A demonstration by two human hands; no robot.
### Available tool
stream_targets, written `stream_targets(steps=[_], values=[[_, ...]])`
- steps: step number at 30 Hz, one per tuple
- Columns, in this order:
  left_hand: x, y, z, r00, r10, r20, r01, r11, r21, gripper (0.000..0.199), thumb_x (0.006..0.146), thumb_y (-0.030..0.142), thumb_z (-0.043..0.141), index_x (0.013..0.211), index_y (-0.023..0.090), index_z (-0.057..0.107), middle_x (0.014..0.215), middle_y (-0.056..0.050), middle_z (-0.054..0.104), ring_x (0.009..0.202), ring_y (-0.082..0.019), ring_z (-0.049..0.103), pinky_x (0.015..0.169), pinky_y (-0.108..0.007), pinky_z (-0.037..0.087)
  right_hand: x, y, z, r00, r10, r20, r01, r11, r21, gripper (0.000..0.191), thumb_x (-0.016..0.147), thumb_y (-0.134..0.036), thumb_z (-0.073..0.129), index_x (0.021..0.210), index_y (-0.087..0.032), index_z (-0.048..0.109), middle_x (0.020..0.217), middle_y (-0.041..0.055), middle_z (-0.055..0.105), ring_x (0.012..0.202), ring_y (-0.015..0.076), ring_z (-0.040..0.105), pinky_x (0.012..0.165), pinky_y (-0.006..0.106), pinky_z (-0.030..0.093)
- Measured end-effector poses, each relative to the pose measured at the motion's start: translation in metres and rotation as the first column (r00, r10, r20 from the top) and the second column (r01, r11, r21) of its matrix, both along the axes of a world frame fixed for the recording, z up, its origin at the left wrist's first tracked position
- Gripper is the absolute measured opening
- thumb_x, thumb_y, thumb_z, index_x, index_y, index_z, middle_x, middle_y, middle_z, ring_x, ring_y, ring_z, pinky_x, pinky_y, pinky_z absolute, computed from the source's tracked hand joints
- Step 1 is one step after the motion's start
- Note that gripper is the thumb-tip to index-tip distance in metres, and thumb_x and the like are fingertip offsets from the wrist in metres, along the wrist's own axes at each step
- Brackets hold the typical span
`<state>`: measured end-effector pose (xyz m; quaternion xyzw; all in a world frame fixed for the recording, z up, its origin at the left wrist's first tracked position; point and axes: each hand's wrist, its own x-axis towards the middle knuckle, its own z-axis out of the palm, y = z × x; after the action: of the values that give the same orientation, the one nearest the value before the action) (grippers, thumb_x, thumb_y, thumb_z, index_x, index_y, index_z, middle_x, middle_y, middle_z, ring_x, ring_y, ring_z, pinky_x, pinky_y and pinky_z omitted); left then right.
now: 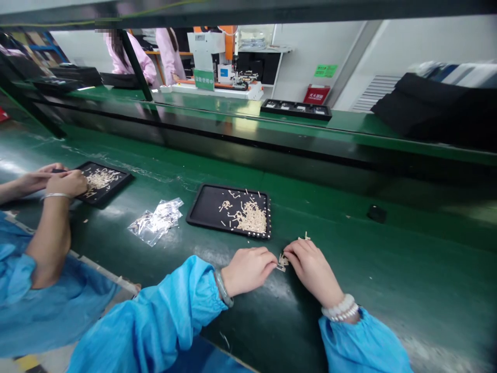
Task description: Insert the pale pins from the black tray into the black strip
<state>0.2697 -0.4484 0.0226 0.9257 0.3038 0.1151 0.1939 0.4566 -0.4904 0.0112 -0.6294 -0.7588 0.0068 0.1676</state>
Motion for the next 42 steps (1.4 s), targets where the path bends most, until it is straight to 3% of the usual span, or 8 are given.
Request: stream_targets(steps=[11, 15, 19, 23, 27, 32, 37, 42], values=[[0.001, -0.004, 0.006, 0.99, 0.072, 0.125, -0.056, 0.99, -0.128, 0.028, 0.09, 0.027, 0.04, 0.116, 0.023, 0.049, 0.114, -0.001, 0.057, 0.097, -0.014, 0.058, 0.083, -0.027, 0.048, 0.014, -0.005, 0.003, 0.945, -0.087, -0.314, 0.076, 0.996, -0.048, 0.021, 0.09, -0.03, 0.039, 0.083, -0.021, 0.058, 0.083, 0.0049, 0.064, 0.082, 0.0205, 0.057, 0.076, 0.034, 0.045], [0.004, -0.008, 0.006, 0.994, -0.061, 0.092, 0.067, 0.996, -0.06, 0.036, 0.09, 0.028, 0.04, 0.126, 0.027, 0.041, 0.135, -0.001, 0.041, 0.105, -0.017, 0.055, 0.087, -0.031, 0.048, 0.021, -0.007, 0.002, 0.952, -0.081, -0.296, 0.042, 0.99, -0.136, 0.023, 0.088, -0.032, 0.04, 0.084, -0.022, 0.061, 0.082, 0.0037, 0.066, 0.08, 0.02, 0.059, 0.074, 0.033, 0.047], [0.007, -0.011, -0.003, 0.989, -0.147, -0.002, 0.147, 0.988, 0.041, 0.03, 0.09, 0.029, 0.041, 0.117, 0.025, 0.052, 0.13, -0.001, 0.049, 0.1, -0.019, 0.057, 0.087, -0.035, 0.046, 0.038, -0.009, 0.001, 0.949, -0.236, -0.21, 0.218, 0.97, -0.106, 0.027, 0.085, -0.038, 0.042, 0.08, -0.022, 0.064, 0.083, 0.0051, 0.068, 0.081, 0.0235, 0.06, 0.076, 0.039, 0.045], [0.005, -0.01, -0.003, 0.986, -0.154, 0.058, 0.156, 0.988, -0.017, 0.029, 0.09, 0.026, 0.04, 0.117, 0.024, 0.052, 0.126, -0.003, 0.052, 0.105, -0.016, 0.055, 0.09, -0.032, 0.045, 0.043, -0.012, 0.006, 0.87, -0.324, -0.372, 0.291, 0.946, -0.143, 0.029, 0.082, -0.044, 0.045, 0.083, -0.022, 0.065, 0.087, 0.0054, 0.069, 0.081, 0.0234, 0.063, 0.074, 0.037, 0.047], [0.004, -0.008, 0.006, 0.961, 0.025, 0.277, 0.039, 0.974, -0.224, 0.026, 0.091, 0.024, 0.037, 0.112, 0.021, 0.053, 0.114, -0.002, 0.057, 0.099, -0.012, 0.056, 0.087, -0.024, 0.045, 0.024, -0.012, 0.016, 0.74, -0.304, -0.6, 0.205, 0.951, -0.23, 0.03, 0.078, -0.047, 0.051, 0.082, -0.021, 0.066, 0.087, 0.0064, 0.07, 0.08, 0.0231, 0.065, 0.073, 0.035, 0.05], [0.01, -0.008, 0.006, 0.904, 0.264, 0.336, -0.068, 0.865, -0.497, 0.024, 0.086, 0.032, 0.047, 0.101, 0.017, 0.057, 0.087, -0.001, 0.062, 0.064, -0.009, 0.053, 0.062, -0.021, 0.045, -0.006, -0.014, 0.023, 0.642, -0.221, -0.734, 0.011, 0.96, -0.279, 0.026, 0.078, -0.044, 0.054, 0.083, -0.02, 0.065, 0.078, 0.004, 0.068, 0.068, 0.0181, 0.063, 0.06, 0.028, 0.051], [0.011, -0.007, 0.005, 0.877, 0.331, 0.349, -0.07, 0.805, -0.589, 0.02, 0.085, 0.031, 0.048, 0.081, 0.015, 0.061, 0.071, 0.001, 0.06, 0.062, -0.009, 0.05, 0.057, -0.019, 0.04, -0.01, -0.015, 0.02, 0.683, -0.181, -0.708, -0.036, 0.959, -0.28, 0.023, 0.081, -0.041, 0.051, 0.082, -0.021, 0.063, 0.074, 0.0019, 0.066, 0.064, 0.0162, 0.062, 0.058, 0.026, 0.051], [0.007, -0.002, 0.008, 0.844, 0.389, 0.369, -0.092, 0.782, -0.616, 0.02, 0.085, 0.03, 0.046, 0.082, 0.015, 0.059, 0.07, 0.001, 0.058, 0.06, -0.008, 0.049, 0.056, -0.019, 0.039, 0.01, -0.015, 0.007, 0.876, -0.192, -0.443, 0.144, 0.98, -0.14, 0.023, 0.085, -0.037, 0.044, 0.088, -0.023, 0.063, 0.091, 0.0052, 0.069, 0.082, 0.0213, 0.064, 0.075, 0.034, 0.05]])
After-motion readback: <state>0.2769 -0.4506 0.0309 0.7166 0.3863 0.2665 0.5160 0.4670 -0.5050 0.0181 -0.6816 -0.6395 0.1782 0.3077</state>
